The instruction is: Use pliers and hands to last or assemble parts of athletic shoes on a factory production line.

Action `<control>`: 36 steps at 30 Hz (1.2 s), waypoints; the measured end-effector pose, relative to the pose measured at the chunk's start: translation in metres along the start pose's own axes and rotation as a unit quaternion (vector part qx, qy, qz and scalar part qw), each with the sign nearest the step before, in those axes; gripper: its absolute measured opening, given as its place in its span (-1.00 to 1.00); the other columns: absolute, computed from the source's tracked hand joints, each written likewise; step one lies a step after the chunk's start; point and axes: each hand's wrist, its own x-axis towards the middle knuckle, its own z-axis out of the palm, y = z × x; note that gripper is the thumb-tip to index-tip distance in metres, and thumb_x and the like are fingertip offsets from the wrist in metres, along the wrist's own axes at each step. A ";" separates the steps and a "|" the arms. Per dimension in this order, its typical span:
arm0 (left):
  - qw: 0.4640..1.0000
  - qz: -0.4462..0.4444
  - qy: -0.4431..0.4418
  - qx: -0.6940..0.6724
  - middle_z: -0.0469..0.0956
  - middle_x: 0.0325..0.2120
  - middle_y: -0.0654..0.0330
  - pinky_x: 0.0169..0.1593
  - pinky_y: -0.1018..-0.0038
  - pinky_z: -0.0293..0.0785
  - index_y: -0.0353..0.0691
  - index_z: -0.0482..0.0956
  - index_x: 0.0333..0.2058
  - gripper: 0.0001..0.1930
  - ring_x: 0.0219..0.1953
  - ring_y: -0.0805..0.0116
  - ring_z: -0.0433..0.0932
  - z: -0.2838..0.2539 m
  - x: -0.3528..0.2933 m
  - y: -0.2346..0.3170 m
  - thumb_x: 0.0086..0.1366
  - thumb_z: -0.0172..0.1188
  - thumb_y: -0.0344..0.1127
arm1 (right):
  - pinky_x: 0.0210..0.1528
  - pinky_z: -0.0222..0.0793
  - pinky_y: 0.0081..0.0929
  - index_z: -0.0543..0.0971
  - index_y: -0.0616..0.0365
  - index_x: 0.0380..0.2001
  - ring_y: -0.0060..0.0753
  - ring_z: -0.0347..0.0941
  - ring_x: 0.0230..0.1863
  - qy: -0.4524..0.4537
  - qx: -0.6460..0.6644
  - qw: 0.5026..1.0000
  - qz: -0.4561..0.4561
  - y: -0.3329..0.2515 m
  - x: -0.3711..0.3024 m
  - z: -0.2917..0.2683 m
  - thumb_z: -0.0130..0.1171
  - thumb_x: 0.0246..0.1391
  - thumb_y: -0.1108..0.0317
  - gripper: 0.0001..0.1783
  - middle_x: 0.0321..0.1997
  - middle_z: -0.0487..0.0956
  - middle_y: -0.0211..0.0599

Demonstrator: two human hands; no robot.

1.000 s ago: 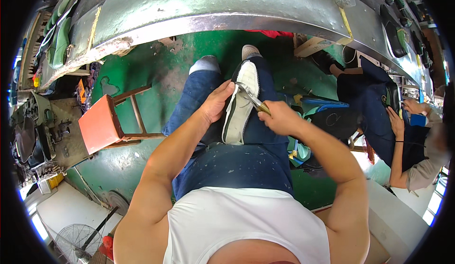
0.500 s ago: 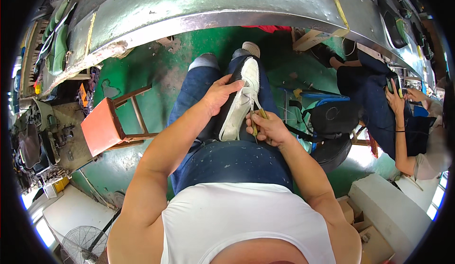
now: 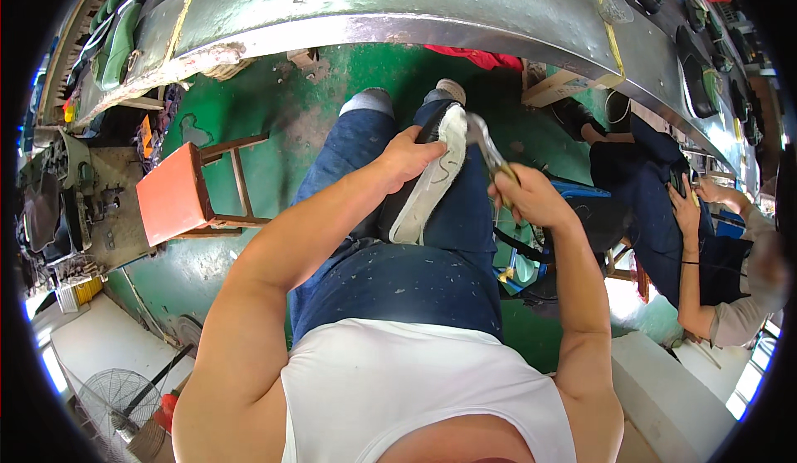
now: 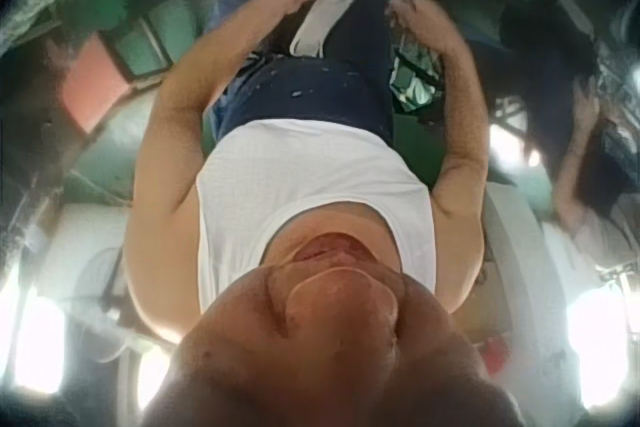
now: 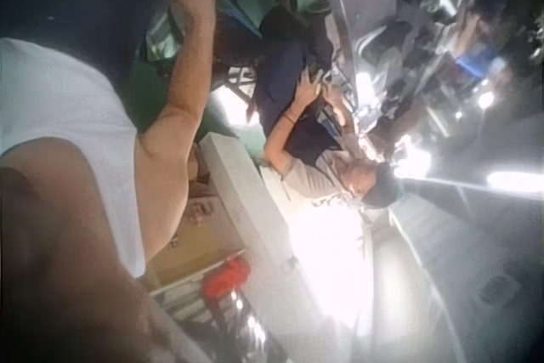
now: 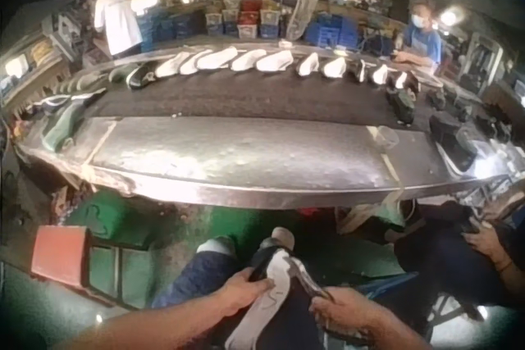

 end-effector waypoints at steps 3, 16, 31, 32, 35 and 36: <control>0.997 0.003 0.032 0.069 0.54 0.01 -0.12 0.06 0.35 0.52 -0.51 0.21 0.28 -0.19 -0.01 0.19 0.59 0.004 0.000 0.002 0.16 0.34 -0.19 | -0.42 0.41 -0.46 0.52 0.27 -0.28 -0.47 0.50 -0.46 0.133 -0.045 0.974 -0.175 0.001 0.025 0.025 -0.06 0.35 0.14 -0.63 -0.47 0.56 -0.33; 0.991 -0.080 -0.107 -0.017 0.48 0.13 0.06 0.17 0.19 0.46 -0.30 0.13 0.32 -0.17 0.11 0.22 0.53 -0.025 0.005 0.012 0.18 0.41 -0.25 | -0.38 0.44 -0.35 0.52 0.32 -0.28 -0.34 0.52 -0.51 -0.022 -0.063 0.998 -0.011 0.010 -0.005 0.021 0.12 0.25 0.21 -0.69 -0.48 0.58 -0.20; 0.995 -0.035 -0.084 0.051 0.40 0.19 -0.04 0.29 0.25 0.31 -0.32 0.04 0.37 -0.14 0.20 0.20 0.43 -0.017 -0.006 0.003 0.24 0.37 -0.25 | -0.11 0.44 -0.09 0.50 0.19 -0.02 0.12 0.56 -0.17 0.089 -0.197 0.969 -0.116 0.054 -0.036 0.091 0.20 0.21 0.23 -0.65 -0.20 0.61 0.06; 0.992 -0.025 -0.064 0.107 0.34 0.24 -0.05 0.33 0.28 0.26 -0.30 -0.03 0.41 -0.09 0.25 0.20 0.38 -0.014 -0.012 0.003 0.24 0.36 -0.27 | -0.11 0.43 -0.10 0.51 0.22 -0.09 0.15 0.56 -0.17 0.052 -0.170 0.983 -0.043 0.044 -0.039 0.089 0.18 0.22 0.22 -0.69 -0.28 0.61 0.08; 0.975 0.072 -0.143 0.156 0.20 0.33 -0.02 0.38 0.34 0.14 -0.21 -0.20 0.46 0.00 0.33 0.21 0.25 -0.021 -0.035 -0.007 0.25 0.35 -0.30 | -0.18 0.40 -0.14 0.50 0.26 -0.14 0.14 0.53 -0.25 0.056 -0.150 0.987 -0.010 0.052 -0.031 0.084 0.18 0.21 0.25 -0.71 -0.33 0.57 0.06; 0.980 0.062 -0.145 0.120 0.18 0.34 0.04 0.38 0.36 0.12 -0.10 -0.28 0.48 0.04 0.34 0.27 0.21 -0.025 -0.036 -0.022 0.25 0.33 -0.33 | -0.13 0.41 -0.05 0.50 0.26 -0.14 0.17 0.54 -0.19 0.040 -0.183 0.982 -0.015 0.049 -0.033 0.083 0.14 0.24 0.23 -0.71 -0.27 0.60 0.09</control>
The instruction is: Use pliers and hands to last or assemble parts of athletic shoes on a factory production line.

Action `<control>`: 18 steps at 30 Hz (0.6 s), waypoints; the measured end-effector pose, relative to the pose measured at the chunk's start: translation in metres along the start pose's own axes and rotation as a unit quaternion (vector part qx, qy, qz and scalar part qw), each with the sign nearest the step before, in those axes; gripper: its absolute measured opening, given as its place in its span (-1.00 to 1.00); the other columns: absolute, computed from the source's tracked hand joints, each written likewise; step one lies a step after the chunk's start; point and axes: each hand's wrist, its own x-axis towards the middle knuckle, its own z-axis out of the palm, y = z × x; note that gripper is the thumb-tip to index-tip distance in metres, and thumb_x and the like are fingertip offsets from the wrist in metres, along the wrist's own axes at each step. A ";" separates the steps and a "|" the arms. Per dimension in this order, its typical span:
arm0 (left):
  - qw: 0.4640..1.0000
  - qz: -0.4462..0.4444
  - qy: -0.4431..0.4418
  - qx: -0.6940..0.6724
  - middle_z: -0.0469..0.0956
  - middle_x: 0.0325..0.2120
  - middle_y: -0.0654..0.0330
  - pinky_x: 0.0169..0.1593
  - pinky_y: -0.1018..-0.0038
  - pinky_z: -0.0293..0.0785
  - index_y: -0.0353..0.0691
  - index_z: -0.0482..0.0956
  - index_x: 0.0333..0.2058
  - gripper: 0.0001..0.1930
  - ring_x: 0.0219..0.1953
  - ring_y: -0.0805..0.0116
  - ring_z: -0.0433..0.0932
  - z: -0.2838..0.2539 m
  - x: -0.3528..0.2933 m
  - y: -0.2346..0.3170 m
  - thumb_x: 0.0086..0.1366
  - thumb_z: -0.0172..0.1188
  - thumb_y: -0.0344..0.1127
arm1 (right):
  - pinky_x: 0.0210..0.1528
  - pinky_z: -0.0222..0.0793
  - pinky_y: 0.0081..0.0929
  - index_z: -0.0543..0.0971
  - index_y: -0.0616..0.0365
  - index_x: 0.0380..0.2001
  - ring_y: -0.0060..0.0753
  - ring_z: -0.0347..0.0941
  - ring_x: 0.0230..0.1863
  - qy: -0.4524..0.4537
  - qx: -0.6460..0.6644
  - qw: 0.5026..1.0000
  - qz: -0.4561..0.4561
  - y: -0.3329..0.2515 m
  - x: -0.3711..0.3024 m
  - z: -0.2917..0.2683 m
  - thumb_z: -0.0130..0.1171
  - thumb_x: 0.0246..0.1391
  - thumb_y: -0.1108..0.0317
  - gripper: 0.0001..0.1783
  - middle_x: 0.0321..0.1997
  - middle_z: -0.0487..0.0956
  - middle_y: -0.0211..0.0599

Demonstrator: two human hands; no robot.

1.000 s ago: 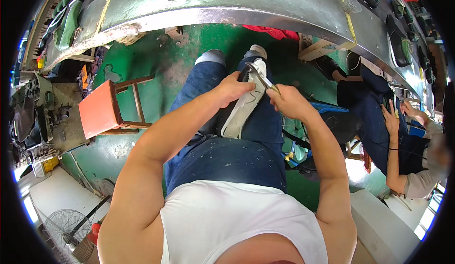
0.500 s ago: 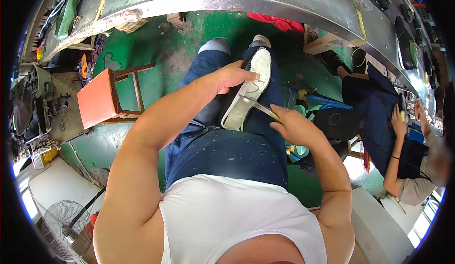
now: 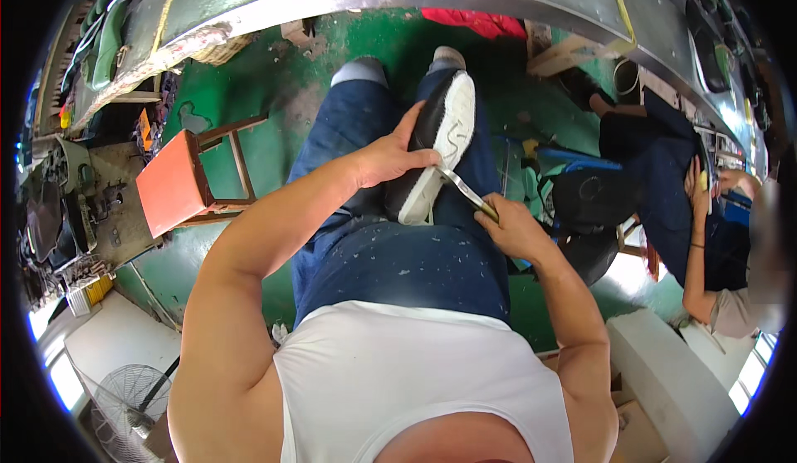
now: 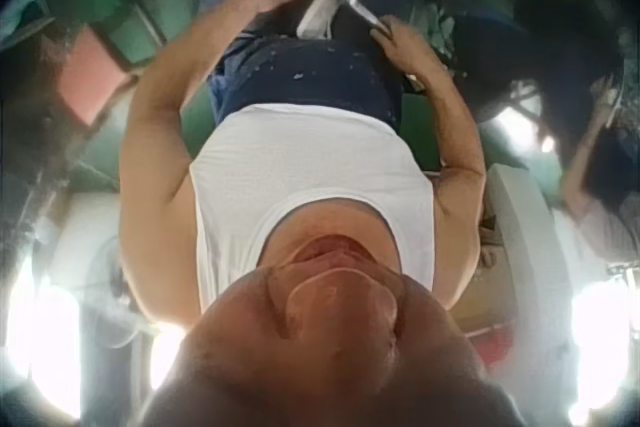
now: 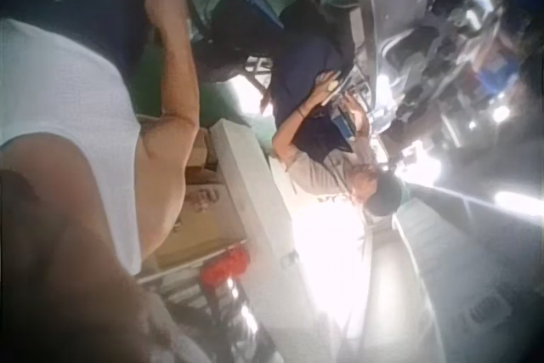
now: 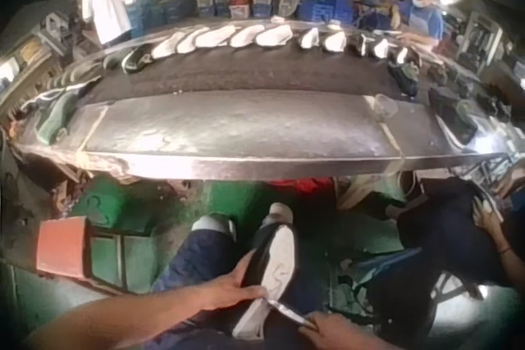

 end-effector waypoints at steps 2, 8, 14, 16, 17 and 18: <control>0.998 -0.001 -0.003 -0.061 0.19 0.33 0.05 0.38 0.37 0.12 -0.08 -0.28 0.48 0.04 0.33 0.28 0.22 0.003 0.002 -0.009 0.25 0.32 -0.35 | -0.13 0.42 -0.04 0.49 0.25 -0.12 0.18 0.54 -0.19 0.030 -0.033 0.998 -0.044 0.001 -0.007 0.007 0.14 0.24 0.25 -0.71 -0.25 0.59 0.09; 0.989 0.063 0.133 0.022 0.25 0.28 -0.13 0.32 0.32 0.24 -0.17 -0.16 0.45 0.03 0.28 0.05 0.33 0.021 0.018 -0.036 0.16 0.37 -0.24 | -0.11 0.43 -0.06 0.44 0.22 -0.01 0.18 0.52 -0.14 0.104 -0.176 0.969 -0.139 -0.010 -0.028 0.025 0.17 0.19 0.32 -0.66 -0.21 0.57 0.08; 0.924 0.188 0.187 0.275 -0.04 0.41 -0.20 0.44 0.27 -0.06 -0.32 -0.28 0.44 -0.01 0.45 -0.02 -0.03 0.033 -0.002 -0.044 0.28 0.26 -0.24 | -0.41 0.43 -0.36 0.55 0.17 -0.30 -0.20 0.54 -0.47 -0.151 0.049 0.983 -0.095 0.023 -0.002 0.000 0.16 0.22 0.24 -0.79 -0.45 0.61 -0.21; 0.940 0.198 0.129 0.246 -0.12 0.43 -0.17 0.45 0.29 -0.12 -0.27 -0.37 0.44 0.02 0.46 0.01 -0.08 0.023 -0.021 -0.065 0.29 0.24 -0.25 | -0.46 0.41 -0.40 0.56 0.17 -0.28 -0.31 0.52 -0.50 -0.213 0.114 0.970 -0.036 0.031 0.007 -0.009 0.16 0.22 0.24 -0.79 -0.45 0.61 -0.26; 0.954 0.197 0.075 0.213 -0.19 0.45 -0.15 0.46 0.32 -0.17 -0.22 -0.46 0.45 0.05 0.48 0.05 -0.14 0.022 -0.027 -0.073 0.30 0.23 -0.27 | -0.51 0.38 -0.45 0.57 0.17 -0.26 -0.42 0.50 -0.53 -0.285 0.176 0.942 0.024 0.032 0.010 -0.013 0.16 0.23 0.24 -0.79 -0.46 0.61 -0.32; 0.953 0.201 0.072 0.216 -0.19 0.45 -0.15 0.46 0.32 -0.17 -0.22 -0.46 0.45 0.05 0.48 0.05 -0.14 0.024 -0.031 -0.072 0.30 0.23 -0.27 | -0.56 0.35 -0.50 0.58 0.17 -0.20 -0.55 0.47 -0.58 -0.314 0.177 0.932 0.030 0.032 0.012 -0.018 0.15 0.24 0.22 -0.76 -0.42 0.61 -0.39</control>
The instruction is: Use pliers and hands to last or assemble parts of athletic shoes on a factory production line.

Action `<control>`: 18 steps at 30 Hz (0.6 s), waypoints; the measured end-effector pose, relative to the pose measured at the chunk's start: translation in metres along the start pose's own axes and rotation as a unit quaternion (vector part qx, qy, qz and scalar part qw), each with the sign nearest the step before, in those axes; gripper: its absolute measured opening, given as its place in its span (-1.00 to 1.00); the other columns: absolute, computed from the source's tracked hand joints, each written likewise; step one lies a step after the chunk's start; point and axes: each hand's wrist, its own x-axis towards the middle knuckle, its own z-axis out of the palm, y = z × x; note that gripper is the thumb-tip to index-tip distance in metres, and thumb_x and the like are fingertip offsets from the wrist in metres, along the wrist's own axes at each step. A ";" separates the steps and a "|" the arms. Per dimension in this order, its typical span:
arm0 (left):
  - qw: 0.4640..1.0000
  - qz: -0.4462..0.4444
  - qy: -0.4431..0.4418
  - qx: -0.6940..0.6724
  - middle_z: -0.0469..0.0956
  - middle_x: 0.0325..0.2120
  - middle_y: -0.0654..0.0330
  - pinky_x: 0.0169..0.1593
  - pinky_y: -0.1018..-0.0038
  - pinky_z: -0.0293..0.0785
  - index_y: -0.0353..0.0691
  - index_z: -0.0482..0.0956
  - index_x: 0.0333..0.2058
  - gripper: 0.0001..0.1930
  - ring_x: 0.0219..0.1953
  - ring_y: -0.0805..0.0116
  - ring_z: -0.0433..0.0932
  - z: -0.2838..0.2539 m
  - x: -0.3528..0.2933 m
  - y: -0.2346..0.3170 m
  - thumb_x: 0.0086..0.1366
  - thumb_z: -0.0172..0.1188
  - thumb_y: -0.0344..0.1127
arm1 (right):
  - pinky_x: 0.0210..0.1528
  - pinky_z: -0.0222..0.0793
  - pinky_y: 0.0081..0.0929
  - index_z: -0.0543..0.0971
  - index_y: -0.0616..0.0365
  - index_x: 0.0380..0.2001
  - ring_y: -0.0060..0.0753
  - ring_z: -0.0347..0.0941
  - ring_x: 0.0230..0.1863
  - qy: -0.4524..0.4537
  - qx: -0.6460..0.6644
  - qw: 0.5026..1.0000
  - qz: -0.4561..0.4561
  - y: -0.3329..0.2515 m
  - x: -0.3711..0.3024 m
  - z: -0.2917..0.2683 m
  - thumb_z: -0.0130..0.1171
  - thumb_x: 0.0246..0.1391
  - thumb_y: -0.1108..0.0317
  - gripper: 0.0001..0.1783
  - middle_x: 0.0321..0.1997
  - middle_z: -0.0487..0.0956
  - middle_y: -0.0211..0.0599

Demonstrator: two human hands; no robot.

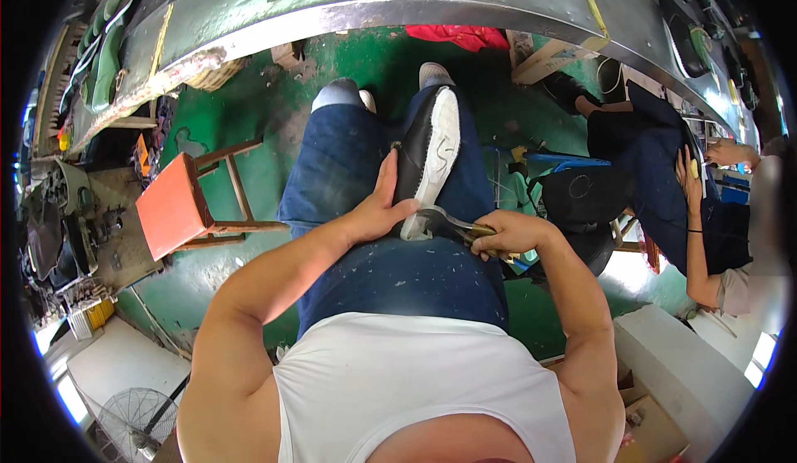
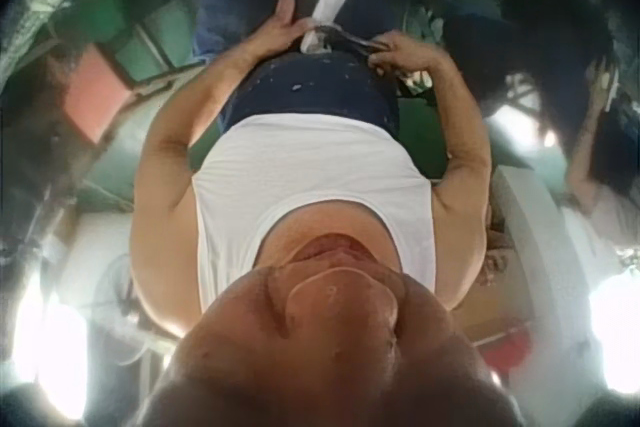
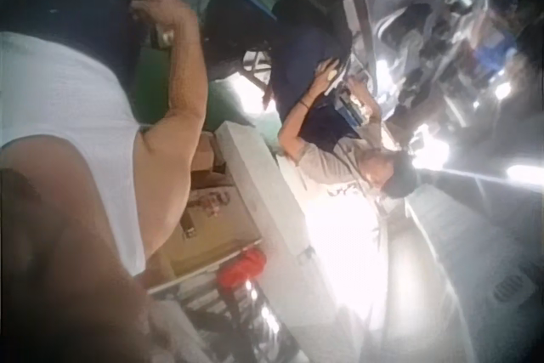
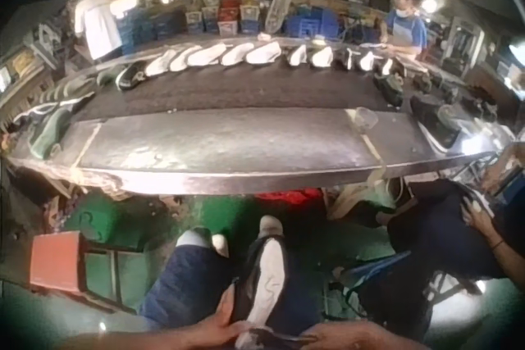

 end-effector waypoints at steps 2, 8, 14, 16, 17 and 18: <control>0.984 -0.114 -0.028 -0.134 -0.31 0.47 -0.11 0.46 0.37 -0.19 -0.12 -0.58 0.44 0.08 0.50 0.14 -0.21 -0.003 -0.002 0.005 0.32 0.20 -0.31 | -0.56 0.37 -0.48 0.57 0.19 -0.18 -0.53 0.48 -0.58 0.019 -0.002 1.000 -0.001 -0.004 -0.011 -0.004 0.14 0.24 0.23 -0.75 -0.41 0.61 -0.37; 0.993 -0.108 -0.017 -0.049 -0.21 0.46 -0.12 0.43 0.42 -0.06 -0.09 -0.57 0.44 0.10 0.47 0.16 -0.08 -0.007 0.002 0.015 0.30 0.22 -0.36 | -0.55 0.42 -0.40 0.50 0.27 -0.22 -0.43 0.55 -0.56 0.261 -0.032 0.955 -0.134 -0.065 -0.004 -0.008 -0.01 0.33 0.09 -0.61 -0.36 0.62 -0.20; 0.979 -0.147 -0.006 -0.140 0.01 0.41 -0.20 0.42 0.42 0.02 -0.28 -0.43 0.44 0.13 0.43 0.06 0.10 -0.014 0.003 0.020 0.21 0.33 -0.26 | -0.31 0.39 -0.52 0.51 0.24 -0.28 -0.53 0.48 -0.44 0.329 0.025 0.933 -0.142 -0.058 0.028 -0.011 -0.17 0.43 0.04 -0.53 -0.50 0.56 -0.32; 0.978 -0.138 0.009 -0.158 0.07 0.39 -0.19 0.41 0.42 0.05 -0.28 -0.40 0.45 0.12 0.40 0.08 0.14 -0.014 0.004 0.008 0.21 0.34 -0.27 | -0.31 0.41 -0.47 0.52 0.25 -0.29 -0.50 0.50 -0.45 0.343 0.048 0.927 -0.147 -0.038 0.030 0.001 -0.16 0.41 0.03 -0.52 -0.50 0.57 -0.30; 0.974 -0.136 0.025 -0.179 0.12 0.37 -0.18 0.40 0.42 0.07 -0.29 -0.37 0.45 0.12 0.38 0.10 0.19 -0.013 0.002 0.012 0.20 0.35 -0.27 | -0.31 0.44 -0.41 0.52 0.25 -0.30 -0.47 0.52 -0.45 0.352 0.074 0.921 -0.148 -0.031 0.030 0.008 -0.15 0.40 0.01 -0.51 -0.49 0.58 -0.29; 0.973 -0.140 0.025 -0.183 0.12 0.37 -0.18 0.40 0.42 0.07 -0.29 -0.37 0.45 0.12 0.38 0.10 0.19 -0.014 0.001 0.015 0.20 0.35 -0.27 | -0.28 0.44 -0.40 0.51 0.27 -0.29 -0.37 0.52 -0.45 0.368 0.049 0.915 -0.156 -0.026 0.031 0.013 -0.14 0.41 0.04 -0.53 -0.48 0.58 -0.24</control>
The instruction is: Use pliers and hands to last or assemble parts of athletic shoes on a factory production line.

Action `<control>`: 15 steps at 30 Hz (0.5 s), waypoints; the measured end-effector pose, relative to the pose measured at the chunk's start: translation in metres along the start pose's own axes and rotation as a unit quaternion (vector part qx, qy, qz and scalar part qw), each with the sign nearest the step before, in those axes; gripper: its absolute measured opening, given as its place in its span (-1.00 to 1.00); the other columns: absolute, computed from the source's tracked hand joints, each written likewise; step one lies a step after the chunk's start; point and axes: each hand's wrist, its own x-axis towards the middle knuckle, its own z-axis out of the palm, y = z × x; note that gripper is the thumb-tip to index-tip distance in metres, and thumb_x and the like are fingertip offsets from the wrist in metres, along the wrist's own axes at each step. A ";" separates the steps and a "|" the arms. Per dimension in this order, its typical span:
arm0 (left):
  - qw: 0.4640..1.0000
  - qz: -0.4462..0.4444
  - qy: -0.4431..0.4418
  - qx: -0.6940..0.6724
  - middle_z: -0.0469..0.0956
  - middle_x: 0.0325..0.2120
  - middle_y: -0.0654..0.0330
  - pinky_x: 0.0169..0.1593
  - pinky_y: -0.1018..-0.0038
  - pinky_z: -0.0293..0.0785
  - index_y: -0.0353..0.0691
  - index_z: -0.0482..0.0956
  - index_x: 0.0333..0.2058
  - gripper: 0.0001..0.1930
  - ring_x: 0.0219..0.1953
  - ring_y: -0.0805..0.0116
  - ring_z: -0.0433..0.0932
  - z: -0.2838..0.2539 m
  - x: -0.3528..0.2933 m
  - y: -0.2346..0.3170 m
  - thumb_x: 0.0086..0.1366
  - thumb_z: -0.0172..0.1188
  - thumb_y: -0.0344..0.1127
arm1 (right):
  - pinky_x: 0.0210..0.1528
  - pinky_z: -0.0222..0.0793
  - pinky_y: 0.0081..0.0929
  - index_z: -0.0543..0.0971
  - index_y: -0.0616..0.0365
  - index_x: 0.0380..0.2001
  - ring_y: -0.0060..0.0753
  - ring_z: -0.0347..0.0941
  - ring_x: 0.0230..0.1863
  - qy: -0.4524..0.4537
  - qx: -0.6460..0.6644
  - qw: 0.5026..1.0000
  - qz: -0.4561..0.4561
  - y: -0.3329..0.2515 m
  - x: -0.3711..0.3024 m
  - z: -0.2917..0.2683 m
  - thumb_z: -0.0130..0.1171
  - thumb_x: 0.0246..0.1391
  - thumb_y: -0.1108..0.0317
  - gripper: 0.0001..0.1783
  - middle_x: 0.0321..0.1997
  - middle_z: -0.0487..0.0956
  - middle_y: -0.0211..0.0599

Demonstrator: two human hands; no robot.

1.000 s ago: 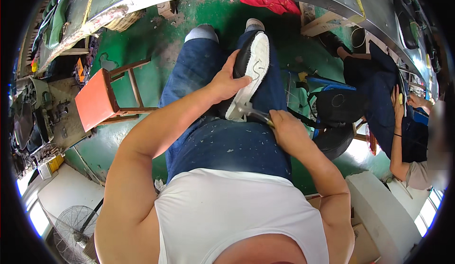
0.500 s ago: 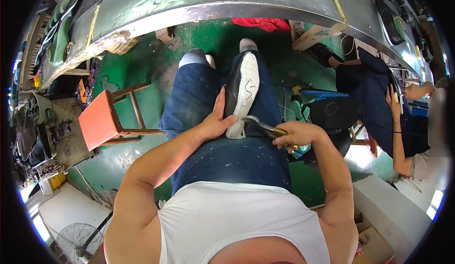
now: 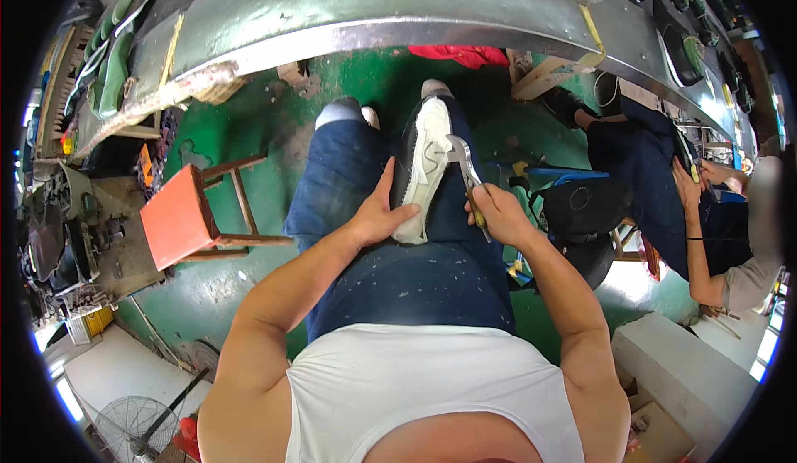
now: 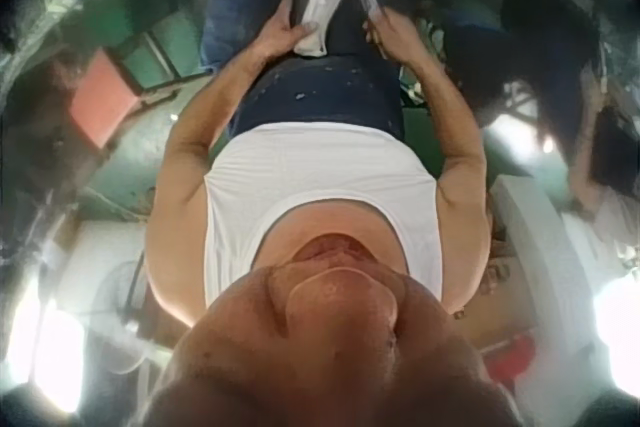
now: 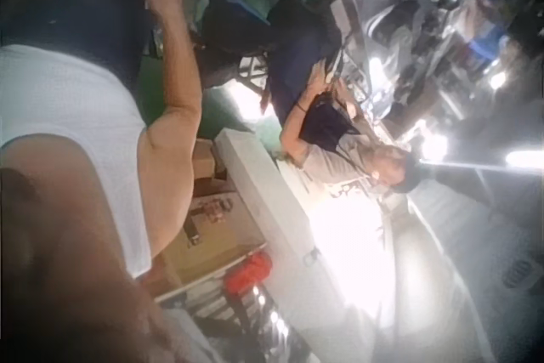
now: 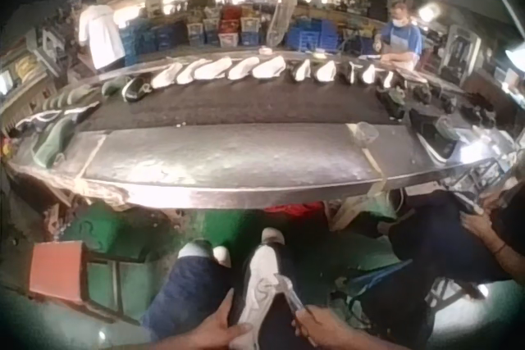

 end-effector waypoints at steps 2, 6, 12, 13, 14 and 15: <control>0.996 -0.034 0.000 0.078 0.15 0.36 -0.17 0.38 0.44 0.11 -0.27 -0.36 0.45 0.11 0.36 0.14 0.23 -0.004 -0.001 0.008 0.20 0.35 -0.30 | -0.26 0.44 -0.39 0.50 0.29 -0.28 -0.31 0.52 -0.44 -0.003 -0.046 0.999 -0.014 -0.009 -0.007 -0.001 -0.13 0.40 0.05 -0.54 -0.46 0.58 -0.20; 1.000 0.005 -0.024 -0.003 0.10 0.38 -0.13 0.39 0.44 0.08 -0.21 -0.39 0.46 0.11 0.37 0.22 0.17 0.002 0.001 0.001 0.22 0.35 -0.34 | -0.20 0.43 -0.25 0.49 0.31 -0.26 -0.04 0.55 -0.34 0.005 -0.228 0.969 -0.098 -0.019 -0.015 0.021 -0.11 0.39 0.09 -0.57 -0.40 0.58 -0.04; 0.999 0.006 -0.021 0.045 0.03 0.41 -0.10 0.41 0.42 0.03 -0.22 -0.29 0.47 0.05 0.40 0.20 0.12 -0.015 0.003 0.004 0.23 0.33 -0.35 | -0.28 0.43 -0.25 0.52 0.29 -0.33 -0.11 0.55 -0.43 -0.032 -0.129 0.990 -0.044 -0.013 -0.017 0.011 -0.10 0.39 0.04 -0.52 -0.50 0.58 -0.09; 0.999 0.019 -0.024 0.024 0.02 0.42 -0.10 0.42 0.41 0.02 -0.22 -0.25 0.47 0.03 0.41 0.21 0.10 -0.018 0.003 0.006 0.24 0.33 -0.35 | -0.28 0.43 -0.25 0.52 0.29 -0.33 -0.11 0.55 -0.43 -0.030 -0.133 0.989 -0.049 0.003 -0.023 0.010 -0.10 0.39 0.04 -0.52 -0.50 0.58 -0.09; 0.994 0.007 -0.040 -0.102 -0.02 0.44 -0.05 0.42 0.38 0.04 -0.20 -0.20 0.47 -0.02 0.42 0.24 0.08 -0.021 0.001 0.010 0.26 0.31 -0.37 | -0.28 0.43 -0.29 0.52 0.29 -0.33 -0.16 0.55 -0.43 0.003 -0.058 0.998 -0.014 0.019 -0.026 0.010 -0.10 0.39 0.04 -0.52 -0.50 0.58 -0.11; 0.994 0.014 -0.038 -0.100 -0.02 0.44 -0.05 0.42 0.38 0.04 -0.20 -0.20 0.47 -0.02 0.42 0.24 0.08 -0.022 -0.004 0.019 0.26 0.31 -0.37 | -0.29 0.43 -0.32 0.52 0.29 -0.32 -0.20 0.55 -0.43 0.035 0.019 0.999 0.021 0.024 -0.032 0.010 -0.10 0.39 0.03 -0.51 -0.50 0.58 -0.14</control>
